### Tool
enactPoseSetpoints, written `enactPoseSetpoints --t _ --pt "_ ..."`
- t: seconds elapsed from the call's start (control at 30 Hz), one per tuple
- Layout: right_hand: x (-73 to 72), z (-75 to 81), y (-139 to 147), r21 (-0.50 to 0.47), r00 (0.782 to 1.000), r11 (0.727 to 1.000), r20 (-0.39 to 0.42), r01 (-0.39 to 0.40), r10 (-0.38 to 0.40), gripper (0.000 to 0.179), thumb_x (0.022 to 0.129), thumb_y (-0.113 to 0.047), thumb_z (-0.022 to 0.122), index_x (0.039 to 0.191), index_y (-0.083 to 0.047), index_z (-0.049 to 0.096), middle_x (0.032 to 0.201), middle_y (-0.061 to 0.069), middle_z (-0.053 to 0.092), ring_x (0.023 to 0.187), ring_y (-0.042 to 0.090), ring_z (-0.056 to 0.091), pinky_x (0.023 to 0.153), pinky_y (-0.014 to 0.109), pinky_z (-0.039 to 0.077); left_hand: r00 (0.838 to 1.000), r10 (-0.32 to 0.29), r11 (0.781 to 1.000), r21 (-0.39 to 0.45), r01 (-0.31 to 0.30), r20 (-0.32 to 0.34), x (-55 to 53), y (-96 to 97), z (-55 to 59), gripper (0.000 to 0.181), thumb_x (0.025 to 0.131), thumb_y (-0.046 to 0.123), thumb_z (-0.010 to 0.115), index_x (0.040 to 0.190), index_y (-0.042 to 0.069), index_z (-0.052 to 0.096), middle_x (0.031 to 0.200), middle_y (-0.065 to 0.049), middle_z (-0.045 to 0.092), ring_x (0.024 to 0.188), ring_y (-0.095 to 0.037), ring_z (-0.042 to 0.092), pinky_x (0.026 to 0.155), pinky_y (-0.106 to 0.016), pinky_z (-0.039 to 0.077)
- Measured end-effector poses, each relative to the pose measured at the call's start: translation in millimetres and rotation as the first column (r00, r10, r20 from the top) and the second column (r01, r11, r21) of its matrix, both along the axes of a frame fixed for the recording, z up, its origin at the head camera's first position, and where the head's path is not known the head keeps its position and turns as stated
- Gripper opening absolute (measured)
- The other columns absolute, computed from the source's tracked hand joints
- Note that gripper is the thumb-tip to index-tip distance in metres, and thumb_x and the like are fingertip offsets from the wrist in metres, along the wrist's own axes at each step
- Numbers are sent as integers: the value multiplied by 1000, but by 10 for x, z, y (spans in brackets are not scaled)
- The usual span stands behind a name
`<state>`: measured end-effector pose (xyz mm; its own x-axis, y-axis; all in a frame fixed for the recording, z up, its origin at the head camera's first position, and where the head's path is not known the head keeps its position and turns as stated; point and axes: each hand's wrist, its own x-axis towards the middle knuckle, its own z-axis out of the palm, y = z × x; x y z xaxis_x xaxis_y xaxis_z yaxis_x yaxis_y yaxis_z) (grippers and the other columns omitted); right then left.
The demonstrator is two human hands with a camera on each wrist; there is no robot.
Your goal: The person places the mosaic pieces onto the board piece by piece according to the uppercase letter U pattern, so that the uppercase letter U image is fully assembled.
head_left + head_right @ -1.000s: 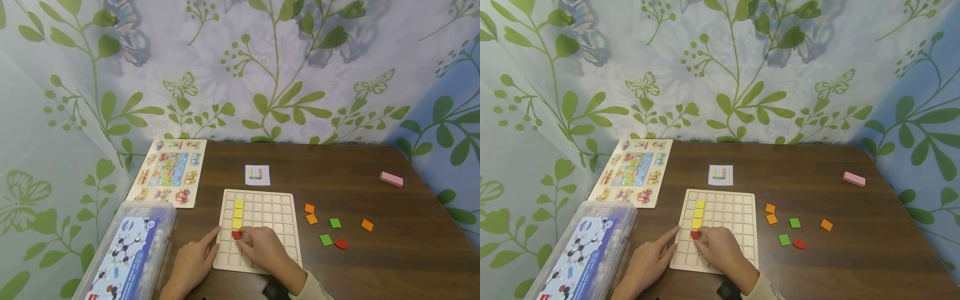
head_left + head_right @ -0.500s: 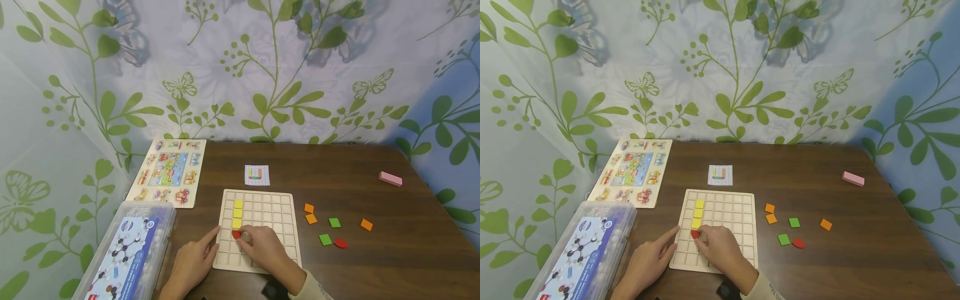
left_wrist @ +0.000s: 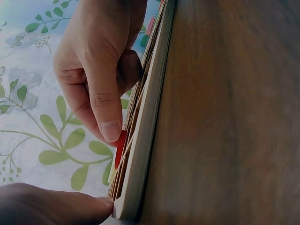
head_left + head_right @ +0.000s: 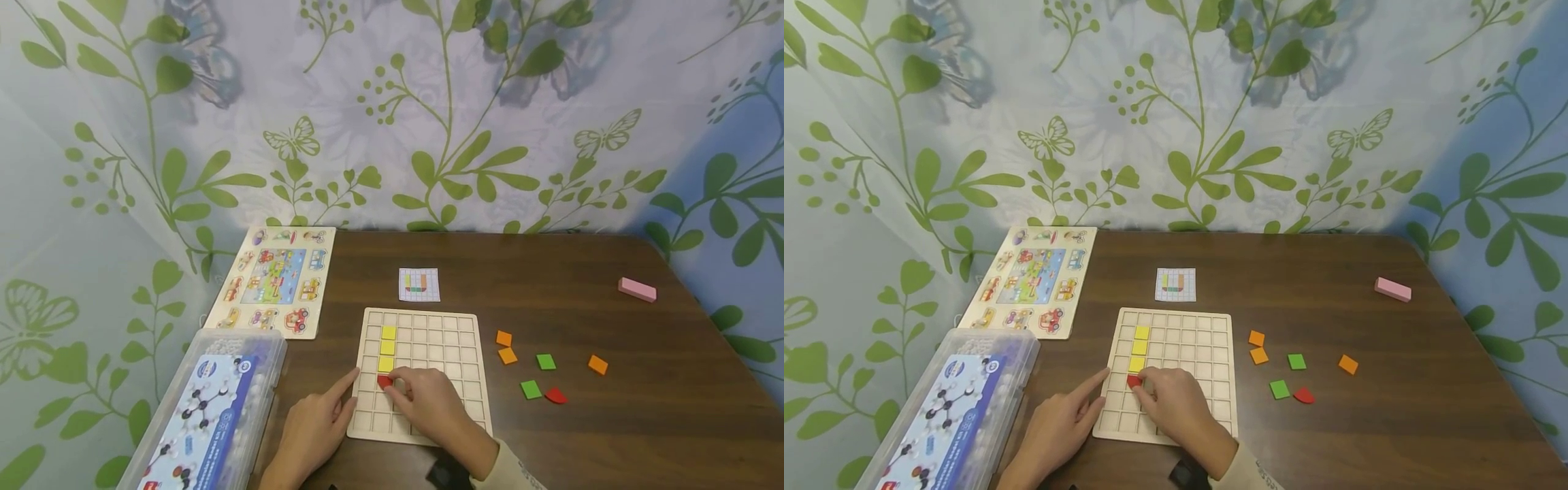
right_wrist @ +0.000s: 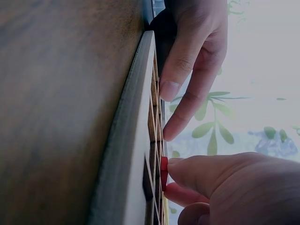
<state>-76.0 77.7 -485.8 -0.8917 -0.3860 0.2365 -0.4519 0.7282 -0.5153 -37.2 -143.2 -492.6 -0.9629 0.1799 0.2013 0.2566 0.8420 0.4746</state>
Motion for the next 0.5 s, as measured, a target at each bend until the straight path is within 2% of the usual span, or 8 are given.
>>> enactPoseSetpoints --t 0.5 --pt "-1 24 9 29 1000 1000 6 9 -9 18 90 -24 79 104 -13 79 55 -18 40 51 0 30 46 20 28 1000 6 1000 10 -6 -16 3 17 29 41 94 24 74 135 25 69 55 21 29 46 3 20 44 -23 21"
